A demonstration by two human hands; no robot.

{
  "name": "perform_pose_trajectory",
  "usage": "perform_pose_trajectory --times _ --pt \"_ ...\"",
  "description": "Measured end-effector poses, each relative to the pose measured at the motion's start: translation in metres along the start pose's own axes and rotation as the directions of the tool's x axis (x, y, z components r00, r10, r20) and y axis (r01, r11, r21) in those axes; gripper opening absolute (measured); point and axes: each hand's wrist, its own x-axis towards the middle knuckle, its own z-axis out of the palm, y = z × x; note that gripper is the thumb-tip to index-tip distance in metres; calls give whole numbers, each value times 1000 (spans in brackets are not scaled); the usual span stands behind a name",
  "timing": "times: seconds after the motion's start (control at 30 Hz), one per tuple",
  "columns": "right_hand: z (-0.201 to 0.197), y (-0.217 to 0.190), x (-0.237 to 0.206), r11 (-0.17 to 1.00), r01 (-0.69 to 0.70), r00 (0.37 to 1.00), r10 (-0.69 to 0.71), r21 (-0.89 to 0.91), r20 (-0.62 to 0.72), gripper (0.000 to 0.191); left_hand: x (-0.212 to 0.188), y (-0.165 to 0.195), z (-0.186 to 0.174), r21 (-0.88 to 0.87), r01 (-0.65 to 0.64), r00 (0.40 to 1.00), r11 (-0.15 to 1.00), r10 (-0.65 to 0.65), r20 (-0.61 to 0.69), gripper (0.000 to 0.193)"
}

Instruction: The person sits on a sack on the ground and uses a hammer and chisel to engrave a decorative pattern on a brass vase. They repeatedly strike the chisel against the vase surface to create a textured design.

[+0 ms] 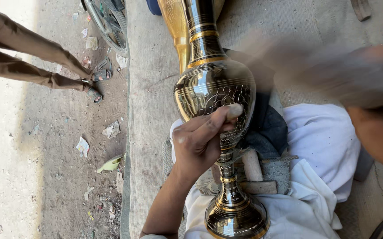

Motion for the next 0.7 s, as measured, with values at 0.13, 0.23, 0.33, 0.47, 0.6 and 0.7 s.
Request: perform_pose_trajectory --times 0.13,0.23,0.33,0.47,0.6,0.7 --pt "-10 -7 15 976 47 998 -38 215 -43 49 -9 -2 10 -40 -50 993 998 45 -112 64" --pt "-16 -11 24 935 59 998 -56 350 -19 46 -22 -5 27 -102 -4 955 995 -26 -296 60" --pt "-23 -11 31 964 264 964 -264 -19 -29 57 -38 -18 35 44 -99 927 994 108 -360 61" --pt "-36 -16 35 956 167 985 -175 240 11 49 -60 -32 50 114 -1 850 993 61 -524 52" --pt "-50 -38 42 942 323 946 -320 -92 43 58 -78 -49 67 50 -60 820 997 77 -567 44" --pt "-59 -49 43 944 320 946 -322 75 20 55 -93 -59 76 3 -72 833 997 62 -550 40"
